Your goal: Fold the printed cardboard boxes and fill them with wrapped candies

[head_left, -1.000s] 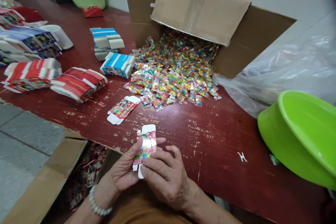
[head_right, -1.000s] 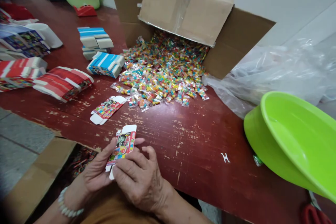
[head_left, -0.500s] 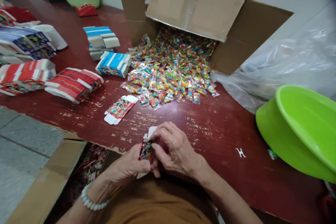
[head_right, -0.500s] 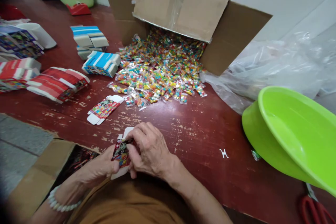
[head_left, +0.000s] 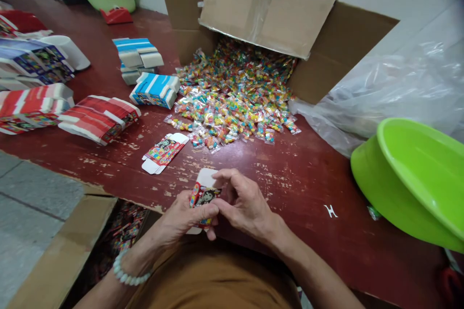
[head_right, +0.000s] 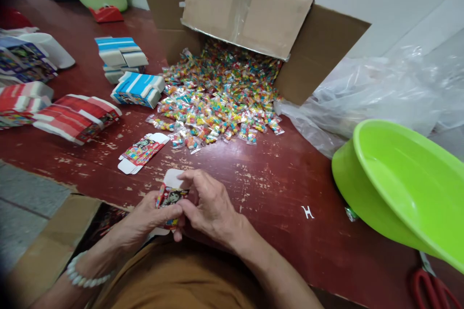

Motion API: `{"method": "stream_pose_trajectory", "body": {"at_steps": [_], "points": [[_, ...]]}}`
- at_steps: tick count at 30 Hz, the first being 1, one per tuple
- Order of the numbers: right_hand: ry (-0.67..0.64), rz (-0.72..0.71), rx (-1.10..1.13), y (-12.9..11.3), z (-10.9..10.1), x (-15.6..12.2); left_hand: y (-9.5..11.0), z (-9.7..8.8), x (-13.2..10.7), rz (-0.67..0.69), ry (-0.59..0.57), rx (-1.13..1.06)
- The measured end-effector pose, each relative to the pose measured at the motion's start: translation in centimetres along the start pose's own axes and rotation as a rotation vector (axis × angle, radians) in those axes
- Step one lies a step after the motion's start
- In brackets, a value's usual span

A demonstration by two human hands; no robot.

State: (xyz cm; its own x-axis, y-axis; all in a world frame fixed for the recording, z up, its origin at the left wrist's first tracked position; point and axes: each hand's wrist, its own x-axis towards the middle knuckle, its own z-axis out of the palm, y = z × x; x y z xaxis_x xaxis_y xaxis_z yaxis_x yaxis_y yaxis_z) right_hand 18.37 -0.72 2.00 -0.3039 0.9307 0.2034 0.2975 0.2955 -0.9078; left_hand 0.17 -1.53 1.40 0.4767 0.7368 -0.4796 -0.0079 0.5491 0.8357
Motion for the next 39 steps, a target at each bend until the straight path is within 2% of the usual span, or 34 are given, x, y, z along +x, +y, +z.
{"method": "stream_pose_trajectory", "body": {"at_steps": [1,2,3,5,7,10,15,17,20,23,27,32,34,36,38,39], "points": [[0.115,0.038,0.026,0.2,0.5,-0.1,-0.1,0.1,0.1,0.013,0.044,-0.054],[0.174,0.101,0.08,0.4,1.0,-0.1,-0.2,0.2,0.2,0.019,0.077,-0.098],[0.18,0.181,0.167,0.7,1.4,-0.1,-0.3,0.3,0.3,0.019,0.1,-0.126],[0.107,0.33,0.381,1.1,1.9,0.0,-0.6,0.3,0.6,0.025,0.145,-0.116],[0.089,0.4,0.505,1.3,2.1,0.1,-0.8,0.1,0.8,0.072,0.204,-0.029],[0.163,0.412,0.471,1.4,1.8,0.2,-0.6,0.2,0.8,0.162,0.308,0.038],[0.249,0.429,0.511,1.2,2.1,0.2,-0.2,2.0,-0.1,0.342,0.522,-0.158],[0.295,0.439,0.591,1.2,2.6,0.1,-0.2,2.4,-0.3,0.388,0.558,-0.164],[0.333,0.366,0.663,1.3,3.3,0.0,-0.3,2.3,-0.2,0.387,0.558,-0.15],[0.316,0.321,0.626,1.4,3.2,0.1,-0.3,1.6,0.0,0.343,0.511,-0.153],[0.206,0.392,0.554,1.6,1.8,0.6,-0.4,1.0,0.3,0.277,0.46,-0.141],[0.082,0.461,0.718,2.2,0.4,1.6,-0.4,0.5,0.7,0.301,0.42,-0.017],[0.05,0.41,0.676,2.3,0.3,1.7,-0.2,0.4,0.7,0.306,0.401,-0.047],[0.077,0.308,0.556,2.4,0.4,1.6,0.1,0.4,0.6,0.281,0.403,-0.146],[0.15,0.191,0.43,2.4,0.5,1.3,0.5,0.6,0.5,0.192,0.358,-0.239],[0.17,0.14,0.374,2.4,0.5,1.1,0.7,0.7,0.4,0.12,0.296,-0.27]]}}
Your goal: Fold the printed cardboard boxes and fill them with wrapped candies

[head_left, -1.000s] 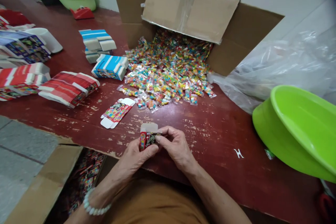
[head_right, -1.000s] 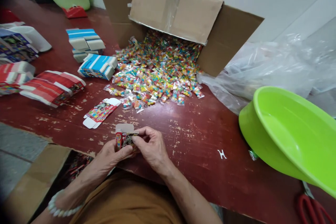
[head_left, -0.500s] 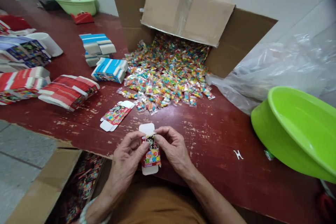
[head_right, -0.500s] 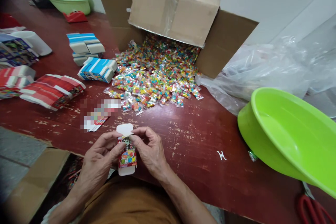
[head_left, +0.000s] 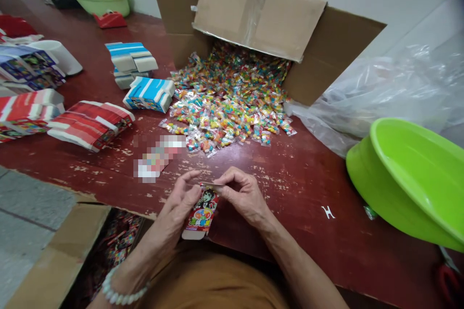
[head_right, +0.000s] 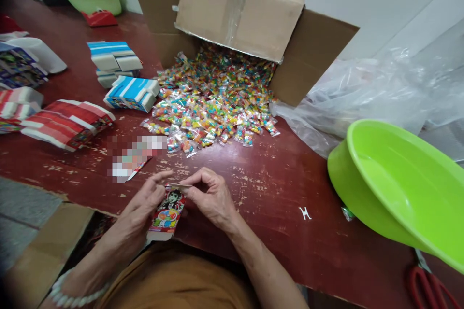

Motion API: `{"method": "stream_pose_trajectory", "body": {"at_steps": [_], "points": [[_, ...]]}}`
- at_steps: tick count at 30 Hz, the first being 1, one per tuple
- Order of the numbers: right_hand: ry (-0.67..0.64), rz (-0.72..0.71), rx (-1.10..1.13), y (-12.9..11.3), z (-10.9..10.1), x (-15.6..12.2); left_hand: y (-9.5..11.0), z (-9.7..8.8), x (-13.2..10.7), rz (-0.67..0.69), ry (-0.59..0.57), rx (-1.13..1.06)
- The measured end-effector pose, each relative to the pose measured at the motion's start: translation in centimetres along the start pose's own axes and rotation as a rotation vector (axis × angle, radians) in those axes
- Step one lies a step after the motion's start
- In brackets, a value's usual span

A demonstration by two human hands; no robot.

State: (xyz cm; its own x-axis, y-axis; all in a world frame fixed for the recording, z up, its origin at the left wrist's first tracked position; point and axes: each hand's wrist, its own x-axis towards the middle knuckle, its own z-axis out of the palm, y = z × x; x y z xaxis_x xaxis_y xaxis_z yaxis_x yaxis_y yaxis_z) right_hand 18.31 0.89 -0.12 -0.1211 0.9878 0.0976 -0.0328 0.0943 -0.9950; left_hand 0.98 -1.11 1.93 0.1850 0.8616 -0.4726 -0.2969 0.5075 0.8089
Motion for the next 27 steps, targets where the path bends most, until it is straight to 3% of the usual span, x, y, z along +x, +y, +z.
{"method": "stream_pose_trajectory", "body": {"at_steps": [2,4,8,11,15,18,21,24,27], "points": [[-0.023,-0.071,-0.1,-0.1,0.0,-0.3,0.1,0.2,0.0,-0.171,-0.119,-0.039],[-0.072,-0.074,-0.163,-0.2,0.0,-0.5,0.0,0.4,0.0,-0.255,-0.164,-0.088],[-0.13,0.14,0.052,-0.5,0.0,-0.2,-0.7,0.7,0.5,-0.215,-0.121,-0.119],[-0.115,0.301,0.155,-0.8,0.1,0.5,-1.3,0.6,0.8,-0.178,-0.081,0.001],[-0.073,0.348,0.147,-1.1,0.4,0.9,-1.6,0.2,0.9,-0.126,-0.057,0.136],[-0.103,0.255,0.156,-1.2,0.4,0.6,-1.4,-0.1,0.9,-0.076,-0.072,0.137],[-0.254,0.078,0.082,-1.7,-0.2,0.2,-1.4,-0.3,0.9,-0.078,-0.074,0.119],[-0.376,-0.096,-0.117,-2.1,-1.1,0.4,-1.7,-0.3,1.2,-0.109,-0.029,0.123],[-0.385,-0.16,-0.33,-1.4,-1.5,2.4,-1.6,-0.3,1.6,-0.1,0.017,0.101]]}}
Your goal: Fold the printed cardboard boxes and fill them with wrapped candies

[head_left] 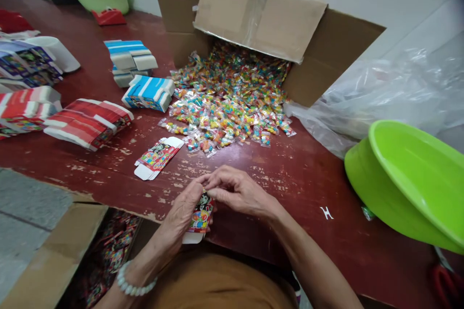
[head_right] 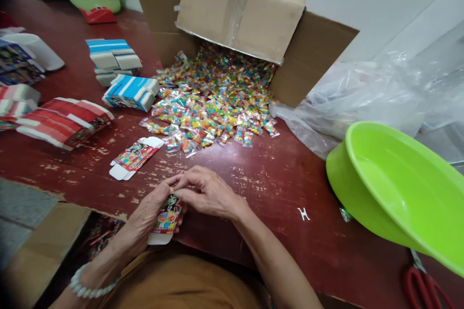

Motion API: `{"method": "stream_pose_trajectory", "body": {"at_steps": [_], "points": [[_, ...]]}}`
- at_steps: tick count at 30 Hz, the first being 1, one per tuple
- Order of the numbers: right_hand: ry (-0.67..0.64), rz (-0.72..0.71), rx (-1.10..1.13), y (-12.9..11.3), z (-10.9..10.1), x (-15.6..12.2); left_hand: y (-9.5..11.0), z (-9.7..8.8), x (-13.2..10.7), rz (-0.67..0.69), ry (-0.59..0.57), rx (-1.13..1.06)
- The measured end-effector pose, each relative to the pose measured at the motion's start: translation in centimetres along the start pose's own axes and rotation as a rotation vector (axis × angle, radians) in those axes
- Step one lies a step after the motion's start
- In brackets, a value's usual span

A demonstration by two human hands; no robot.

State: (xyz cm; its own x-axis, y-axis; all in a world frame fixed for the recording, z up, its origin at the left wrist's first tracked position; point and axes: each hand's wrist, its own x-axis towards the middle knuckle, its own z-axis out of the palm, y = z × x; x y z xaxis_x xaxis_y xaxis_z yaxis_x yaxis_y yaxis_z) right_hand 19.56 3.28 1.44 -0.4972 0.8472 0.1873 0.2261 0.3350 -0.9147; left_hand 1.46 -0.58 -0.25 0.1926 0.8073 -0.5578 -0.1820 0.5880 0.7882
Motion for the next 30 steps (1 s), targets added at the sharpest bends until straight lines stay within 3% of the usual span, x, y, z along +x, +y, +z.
{"method": "stream_pose_trajectory", "body": {"at_steps": [5,8,12,16,19,22,24,27,30], "points": [[0.277,0.116,-0.536,3.5,0.8,5.5,1.0,-1.2,-0.1,0.097,0.097,-0.157],[0.231,0.246,-0.801,4.5,2.0,7.8,1.6,-2.4,-0.3,0.091,0.133,-0.145],[0.238,0.266,-0.863,5.0,2.7,7.3,1.9,-4.8,-0.2,0.165,0.25,-0.096],[0.364,0.175,-0.676,4.5,2.1,4.4,2.3,-7.2,-0.3,0.23,0.303,0.097],[0.423,0.234,-0.198,3.1,1.7,2.5,2.8,-7.8,-0.8,0.195,0.301,0.197],[0.408,0.3,0.274,1.3,2.3,1.5,3.1,-7.3,-1.0,0.218,0.309,0.082],[0.443,0.324,0.446,0.3,3.1,1.2,2.9,-6.6,-1.0,0.224,0.286,-0.038],[0.5,0.303,0.545,-0.4,4.3,0.9,2.3,-5.7,-0.9,0.152,0.215,-0.185],[0.528,0.269,0.451,-0.4,4.7,0.7,1.5,-4.5,-1.1,0.028,0.082,-0.324]]}}
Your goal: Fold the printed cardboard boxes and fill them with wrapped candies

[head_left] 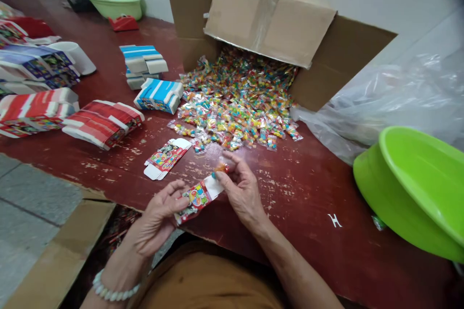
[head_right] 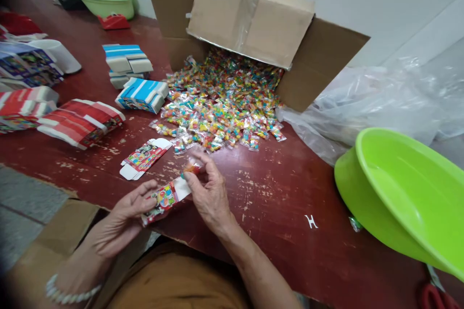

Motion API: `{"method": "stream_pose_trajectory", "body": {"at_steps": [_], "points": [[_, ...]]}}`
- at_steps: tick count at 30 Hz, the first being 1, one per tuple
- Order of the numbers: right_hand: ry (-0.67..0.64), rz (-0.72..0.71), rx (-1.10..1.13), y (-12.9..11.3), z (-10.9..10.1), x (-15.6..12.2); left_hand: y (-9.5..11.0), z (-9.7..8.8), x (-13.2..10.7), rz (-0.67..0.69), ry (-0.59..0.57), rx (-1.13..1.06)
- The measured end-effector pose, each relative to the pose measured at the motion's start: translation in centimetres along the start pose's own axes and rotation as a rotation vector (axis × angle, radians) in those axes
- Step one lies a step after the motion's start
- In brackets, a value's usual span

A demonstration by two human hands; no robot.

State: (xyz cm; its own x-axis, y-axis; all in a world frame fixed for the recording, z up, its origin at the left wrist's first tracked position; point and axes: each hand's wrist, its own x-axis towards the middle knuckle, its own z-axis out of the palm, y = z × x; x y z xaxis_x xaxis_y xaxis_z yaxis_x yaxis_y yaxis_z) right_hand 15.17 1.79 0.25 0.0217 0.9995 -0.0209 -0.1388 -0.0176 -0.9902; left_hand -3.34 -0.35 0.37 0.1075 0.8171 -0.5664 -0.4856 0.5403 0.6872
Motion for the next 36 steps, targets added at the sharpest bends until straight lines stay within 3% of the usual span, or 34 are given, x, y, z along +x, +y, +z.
{"method": "stream_pose_trajectory", "body": {"at_steps": [5,9,12,22,28,34,36], "points": [[0.015,-0.008,-0.095,-0.4,-0.3,-0.1,-2.0,1.8,-0.9,-0.235,-0.338,-0.061],[-0.011,-0.043,-0.134,-1.3,-0.4,-0.3,-2.7,2.6,-0.9,-0.201,-0.453,0.049],[0.027,-0.029,-0.133,-1.5,-0.6,-0.2,-2.6,2.6,-0.6,-0.114,-0.447,0.123],[0.059,-0.038,-0.091,0.3,-0.8,-0.2,-2.3,4.2,-0.8,0.08,-0.274,0.307],[0.09,-0.164,-0.322,0.7,-1.6,-0.4,-2.4,4.4,-0.8,0.099,-0.253,0.313],[0.087,-0.425,-0.484,0.0,-1.4,-0.8,-2.7,4.4,-0.5,0.124,-0.238,0.298],[0.086,-0.425,-0.496,0.2,-1.2,-1.0,-2.9,4.2,-0.3,0.126,-0.257,0.31]]}}
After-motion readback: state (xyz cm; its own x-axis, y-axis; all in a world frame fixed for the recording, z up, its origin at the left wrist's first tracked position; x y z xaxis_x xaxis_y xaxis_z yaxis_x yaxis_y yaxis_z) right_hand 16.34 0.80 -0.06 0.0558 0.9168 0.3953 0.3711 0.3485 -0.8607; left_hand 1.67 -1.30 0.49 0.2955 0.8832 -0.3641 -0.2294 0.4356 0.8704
